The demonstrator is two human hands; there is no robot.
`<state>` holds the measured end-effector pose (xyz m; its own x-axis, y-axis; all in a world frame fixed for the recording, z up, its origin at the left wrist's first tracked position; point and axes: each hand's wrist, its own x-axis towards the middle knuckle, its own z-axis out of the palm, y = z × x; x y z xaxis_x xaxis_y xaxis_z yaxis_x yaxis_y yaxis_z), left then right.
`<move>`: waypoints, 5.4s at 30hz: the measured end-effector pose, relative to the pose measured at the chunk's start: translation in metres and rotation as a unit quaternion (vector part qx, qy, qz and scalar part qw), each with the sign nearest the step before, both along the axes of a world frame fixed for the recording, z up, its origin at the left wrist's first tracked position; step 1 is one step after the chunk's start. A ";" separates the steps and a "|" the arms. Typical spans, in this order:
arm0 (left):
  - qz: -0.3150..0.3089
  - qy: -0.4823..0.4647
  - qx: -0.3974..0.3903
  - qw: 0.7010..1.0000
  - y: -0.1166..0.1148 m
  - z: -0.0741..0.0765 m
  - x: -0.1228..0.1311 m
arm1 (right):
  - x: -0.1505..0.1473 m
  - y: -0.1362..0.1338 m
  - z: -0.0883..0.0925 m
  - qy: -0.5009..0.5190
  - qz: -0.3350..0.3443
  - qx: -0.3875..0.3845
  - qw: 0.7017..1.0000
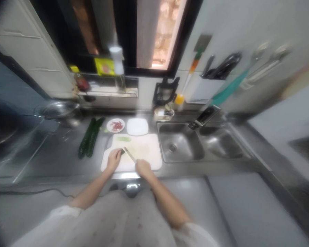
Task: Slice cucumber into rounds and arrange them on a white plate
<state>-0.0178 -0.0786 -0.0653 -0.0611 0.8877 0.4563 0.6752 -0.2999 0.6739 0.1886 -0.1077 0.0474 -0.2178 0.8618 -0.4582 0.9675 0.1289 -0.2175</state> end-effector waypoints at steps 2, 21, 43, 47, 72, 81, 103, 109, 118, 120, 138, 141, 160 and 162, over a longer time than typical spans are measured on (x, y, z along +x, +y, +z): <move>-0.001 0.002 -0.002 1.000 0.000 0.000 0.000 | 0.001 -0.002 0.002 -0.003 -0.004 0.006 1.000; 0.143 -0.059 0.011 0.988 -0.003 0.019 -0.009 | 0.003 -0.001 0.017 -0.053 0.016 0.097 0.994; -0.236 0.144 -0.226 0.934 0.021 0.094 0.042 | 0.022 -0.020 0.016 -0.094 0.061 0.104 0.988; -0.241 0.153 -0.247 0.926 0.025 0.094 0.045 | 0.025 -0.020 0.017 -0.092 0.063 0.106 0.988; -0.031 0.054 -0.295 0.954 0.086 0.070 0.040 | 0.048 -0.011 0.007 -0.086 0.014 0.085 0.993; -0.010 0.101 -0.285 0.953 0.115 0.050 0.035 | 0.053 -0.010 0.001 -0.078 0.004 0.093 0.993; -0.116 0.235 -0.225 0.938 0.114 0.050 0.024 | 0.053 -0.007 0.005 -0.064 -0.015 0.075 0.995; -0.065 0.152 -0.219 0.962 0.108 0.046 0.016 | 0.052 -0.009 0.004 -0.066 -0.011 0.075 0.995; 0.081 0.002 -0.176 0.981 0.053 0.037 -0.013 | 0.045 -0.007 0.003 -0.048 -0.010 0.075 0.996; 0.090 -0.012 -0.177 0.980 0.034 0.036 -0.016 | 0.042 -0.006 0.003 -0.043 -0.006 0.073 0.996; 0.042 0.002 -0.116 0.992 -0.008 0.028 -0.001 | 0.021 -0.006 0.005 -0.037 0.013 0.075 0.996; 0.034 0.004 -0.123 0.992 -0.007 0.028 0.001 | 0.017 -0.007 0.007 -0.035 0.001 0.063 0.997; -0.012 0.032 0.015 0.999 -0.006 0.005 -0.002 | -0.029 0.013 0.023 0.002 0.043 0.042 0.998; -0.011 0.033 0.022 0.999 -0.006 0.005 -0.002 | -0.031 0.013 0.022 0.002 0.044 0.047 0.998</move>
